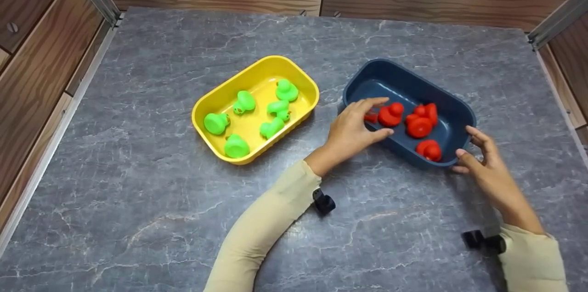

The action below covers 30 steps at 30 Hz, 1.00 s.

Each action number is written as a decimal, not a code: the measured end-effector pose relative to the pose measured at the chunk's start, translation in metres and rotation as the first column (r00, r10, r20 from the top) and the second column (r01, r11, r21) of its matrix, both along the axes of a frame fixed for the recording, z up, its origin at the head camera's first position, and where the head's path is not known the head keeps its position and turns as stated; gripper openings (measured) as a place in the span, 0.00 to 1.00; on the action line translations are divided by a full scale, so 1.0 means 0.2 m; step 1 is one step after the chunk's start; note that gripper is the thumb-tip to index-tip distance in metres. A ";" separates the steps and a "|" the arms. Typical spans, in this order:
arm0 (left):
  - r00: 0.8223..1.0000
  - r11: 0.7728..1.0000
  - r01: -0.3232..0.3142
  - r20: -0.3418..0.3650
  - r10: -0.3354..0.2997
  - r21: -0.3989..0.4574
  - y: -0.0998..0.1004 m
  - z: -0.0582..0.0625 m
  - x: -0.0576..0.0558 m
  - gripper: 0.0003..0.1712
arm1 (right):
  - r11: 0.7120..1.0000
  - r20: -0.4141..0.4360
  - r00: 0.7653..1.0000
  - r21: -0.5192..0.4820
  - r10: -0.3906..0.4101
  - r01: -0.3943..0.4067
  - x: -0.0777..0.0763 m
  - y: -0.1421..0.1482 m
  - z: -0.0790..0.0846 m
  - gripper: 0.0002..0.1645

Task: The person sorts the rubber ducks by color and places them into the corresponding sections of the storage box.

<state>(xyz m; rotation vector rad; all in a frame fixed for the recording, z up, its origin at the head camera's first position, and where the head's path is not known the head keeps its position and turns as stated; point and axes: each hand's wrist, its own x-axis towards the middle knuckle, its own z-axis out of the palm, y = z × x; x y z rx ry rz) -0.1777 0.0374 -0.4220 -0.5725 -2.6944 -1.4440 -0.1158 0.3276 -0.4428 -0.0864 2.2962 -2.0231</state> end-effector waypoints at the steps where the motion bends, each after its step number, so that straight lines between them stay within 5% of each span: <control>1: 1.000 1.000 0.002 0.002 -0.002 0.012 -0.01 0.00 0.00 0.36 | 1.000 0.002 1.000 0.000 0.000 0.000 0.00 0.00 0.00 0.33; 12: 0.997 0.993 -0.027 -0.073 0.035 0.115 -0.18 -0.06 0.03 0.32 | 0.996 0.030 1.000 0.094 -0.002 -0.001 0.01 0.00 0.01 0.35; 21: 0.993 0.981 -0.017 -0.110 0.039 0.195 -0.32 -0.03 0.06 0.30 | 0.979 0.063 0.998 0.202 -0.029 0.016 0.03 0.02 0.04 0.36; 25: 0.990 0.979 -0.017 -0.137 0.045 0.203 -0.37 -0.03 0.07 0.28 | 0.985 0.044 0.997 0.164 -0.067 0.059 0.04 0.03 0.07 0.34; 30: 0.973 0.977 -0.012 -0.223 0.060 0.212 -0.44 0.00 0.10 0.26 | 0.992 -0.078 0.991 0.064 -0.105 0.110 0.05 0.00 0.13 0.32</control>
